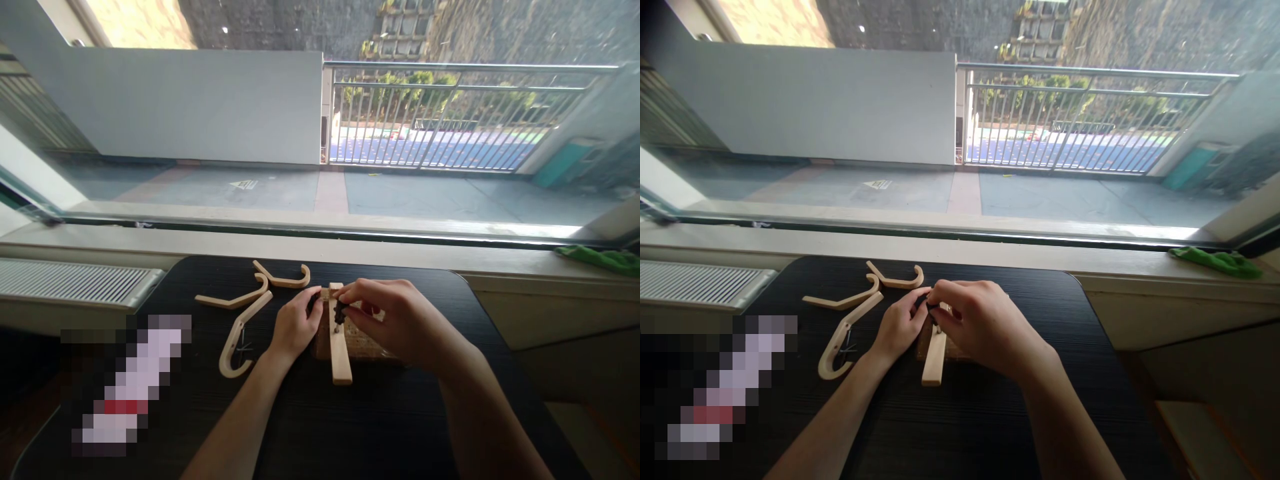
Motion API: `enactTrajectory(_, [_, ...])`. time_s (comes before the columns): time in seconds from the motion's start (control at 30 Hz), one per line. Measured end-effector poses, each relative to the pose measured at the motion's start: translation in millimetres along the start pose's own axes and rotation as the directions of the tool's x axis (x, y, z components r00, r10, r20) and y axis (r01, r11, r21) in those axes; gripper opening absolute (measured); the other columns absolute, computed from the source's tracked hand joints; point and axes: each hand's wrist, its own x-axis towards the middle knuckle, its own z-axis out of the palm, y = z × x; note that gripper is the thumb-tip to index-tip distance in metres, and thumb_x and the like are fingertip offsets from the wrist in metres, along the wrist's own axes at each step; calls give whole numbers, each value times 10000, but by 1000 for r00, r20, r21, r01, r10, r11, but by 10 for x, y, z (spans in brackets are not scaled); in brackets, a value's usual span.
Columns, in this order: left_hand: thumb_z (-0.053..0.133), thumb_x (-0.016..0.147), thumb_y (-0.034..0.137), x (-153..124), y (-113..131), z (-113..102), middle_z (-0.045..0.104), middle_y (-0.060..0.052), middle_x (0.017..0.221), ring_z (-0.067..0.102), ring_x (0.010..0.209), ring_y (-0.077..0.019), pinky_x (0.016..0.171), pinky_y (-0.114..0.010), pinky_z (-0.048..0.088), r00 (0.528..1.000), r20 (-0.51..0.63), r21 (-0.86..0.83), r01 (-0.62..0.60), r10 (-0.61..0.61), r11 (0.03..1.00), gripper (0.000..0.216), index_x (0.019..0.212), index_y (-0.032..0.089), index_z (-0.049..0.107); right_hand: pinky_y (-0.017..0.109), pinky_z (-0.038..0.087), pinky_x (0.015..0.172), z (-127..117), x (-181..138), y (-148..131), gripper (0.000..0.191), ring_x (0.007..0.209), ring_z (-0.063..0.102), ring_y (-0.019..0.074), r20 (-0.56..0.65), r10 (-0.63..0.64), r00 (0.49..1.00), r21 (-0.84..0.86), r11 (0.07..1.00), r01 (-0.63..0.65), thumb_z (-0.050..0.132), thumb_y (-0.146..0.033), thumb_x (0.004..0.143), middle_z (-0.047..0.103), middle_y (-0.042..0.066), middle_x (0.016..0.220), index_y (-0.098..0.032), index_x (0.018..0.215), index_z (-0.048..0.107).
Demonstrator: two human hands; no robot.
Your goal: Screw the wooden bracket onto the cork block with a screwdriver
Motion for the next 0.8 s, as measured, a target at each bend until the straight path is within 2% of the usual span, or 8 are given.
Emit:
enactTrajectory(0.47, [490, 928, 273, -4, -3, 8, 753, -64, 1062, 707, 865, -187, 844, -287, 542, 1000, -4, 10, -6, 6, 1000, 317, 1193, 187, 641, 216, 367, 589, 18, 21, 6, 63, 583, 514, 92, -50, -25, 998, -34, 999, 23, 657, -141, 866, 667, -8, 776, -187, 829, 635])
enactTrajectory(0.8, [493, 928, 277, -4, 38, -22, 760, -63, 968, 706, 842, -189, 829, -283, 539, 1000, 8, 21, -1, 0, 1000, 320, 1187, 172, 650, 214, 326, 553, 55, 47, 31, 95, 557, 452, 89, -96, -54, 994, -120, 992, 42, 683, -184, 860, 557, -30, 680, -180, 794, 615])
